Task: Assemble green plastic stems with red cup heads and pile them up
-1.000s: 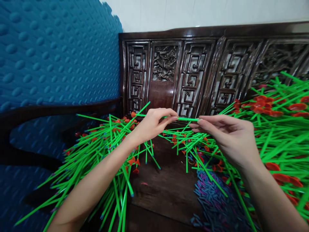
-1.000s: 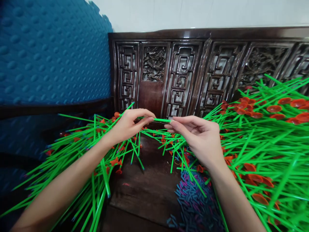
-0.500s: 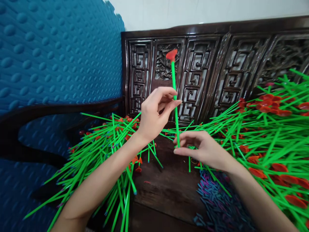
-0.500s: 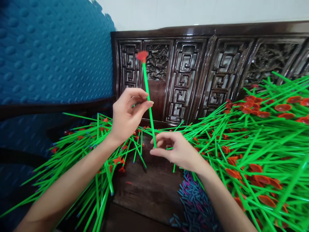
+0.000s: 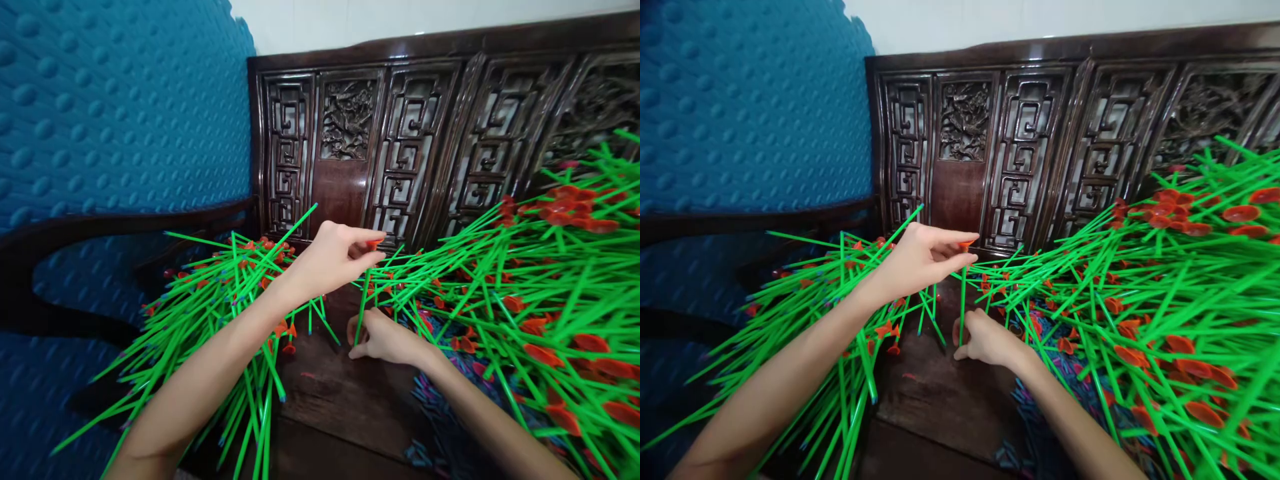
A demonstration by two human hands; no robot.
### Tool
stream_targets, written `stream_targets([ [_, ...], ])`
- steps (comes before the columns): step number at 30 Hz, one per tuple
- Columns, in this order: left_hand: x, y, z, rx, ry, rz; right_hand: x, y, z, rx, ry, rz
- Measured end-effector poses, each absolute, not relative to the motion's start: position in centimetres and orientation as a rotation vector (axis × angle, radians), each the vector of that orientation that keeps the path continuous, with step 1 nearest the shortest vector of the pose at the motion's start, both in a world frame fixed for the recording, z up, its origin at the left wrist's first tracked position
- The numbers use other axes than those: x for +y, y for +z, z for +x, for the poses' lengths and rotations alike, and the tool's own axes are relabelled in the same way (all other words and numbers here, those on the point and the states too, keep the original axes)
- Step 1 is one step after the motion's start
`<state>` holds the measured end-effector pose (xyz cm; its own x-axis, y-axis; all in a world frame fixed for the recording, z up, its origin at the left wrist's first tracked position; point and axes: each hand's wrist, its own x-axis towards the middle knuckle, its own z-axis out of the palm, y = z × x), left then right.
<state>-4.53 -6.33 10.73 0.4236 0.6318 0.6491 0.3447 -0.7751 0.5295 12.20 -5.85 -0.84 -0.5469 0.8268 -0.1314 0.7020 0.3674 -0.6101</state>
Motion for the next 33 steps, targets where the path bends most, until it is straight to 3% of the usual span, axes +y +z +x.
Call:
stream_targets([
  [10,-6.4,10.8,-4.4,0.755,1.192,2.493,-6.0,0.9,13.0,-2.412,0.939,-1.234],
  [33,-5.7,10.3,-3.8,0.798,1.087,2.445,-6.1,0.2,12.1,-2.341,0.973,-1.435],
])
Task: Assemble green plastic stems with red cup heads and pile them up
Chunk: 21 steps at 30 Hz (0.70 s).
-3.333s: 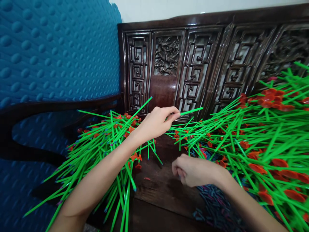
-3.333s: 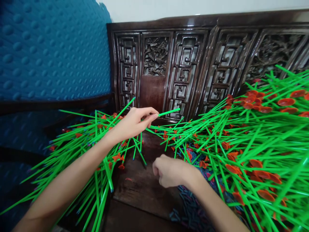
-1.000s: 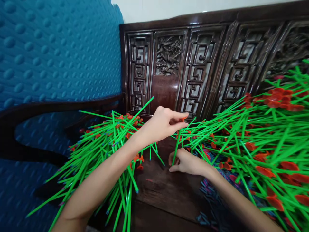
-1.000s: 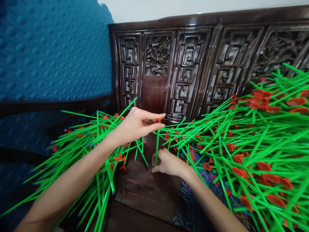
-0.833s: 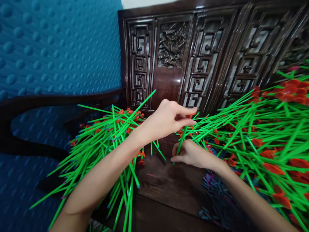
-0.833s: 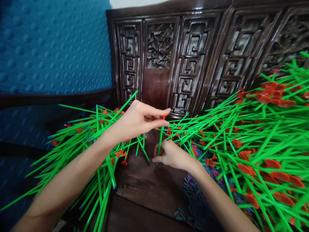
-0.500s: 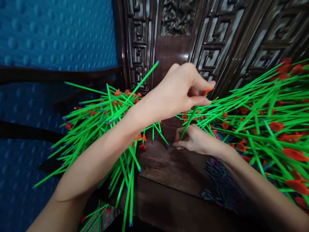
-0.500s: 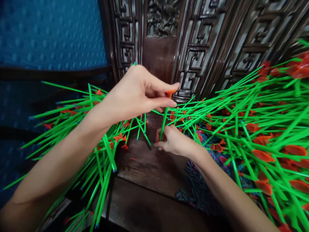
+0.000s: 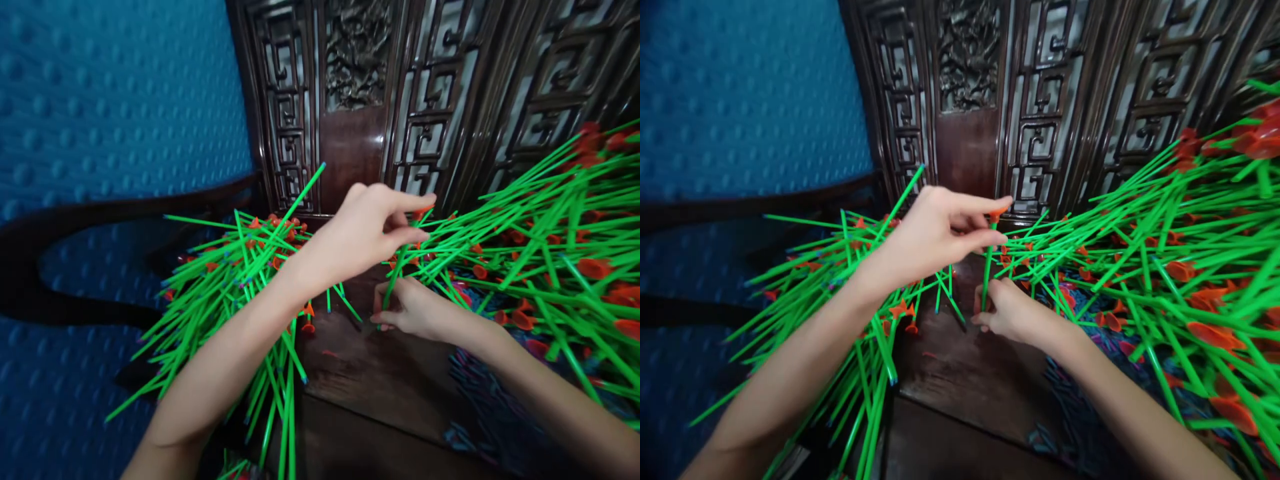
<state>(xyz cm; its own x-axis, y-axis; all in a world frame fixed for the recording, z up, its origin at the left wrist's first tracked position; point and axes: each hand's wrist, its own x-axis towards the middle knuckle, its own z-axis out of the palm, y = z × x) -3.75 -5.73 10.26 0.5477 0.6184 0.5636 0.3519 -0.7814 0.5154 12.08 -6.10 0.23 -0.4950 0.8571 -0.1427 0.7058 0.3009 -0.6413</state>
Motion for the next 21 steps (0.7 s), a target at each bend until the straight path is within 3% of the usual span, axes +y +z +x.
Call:
stream_targets([
  [5,-5.5,9.2,-3.4,0.820,0.976,2.462,-5.9,-0.5,12.5,-2.269,1.084,-1.367],
  [10,-5.9,8.5,-3.1,0.757,0.896,2.537,-6.9,0.6,12.9,-2.359,0.972,-1.229],
  [15,-8.6,12.2,-4.6,0.861,1.316,2.683,-7.0,3.6,14.4,-2.472,0.784,-1.289],
  [18,-9.7,15.2,-6.8,1.182,1.661,2.810,-5.8,4.4,16.1,-2.447,0.371,-1.437],
  [21,-8.7,16.4,-9.9,1.677,1.775,2.880,-4.4,3.8,17.8,-2.462,0.086,-1.573],
])
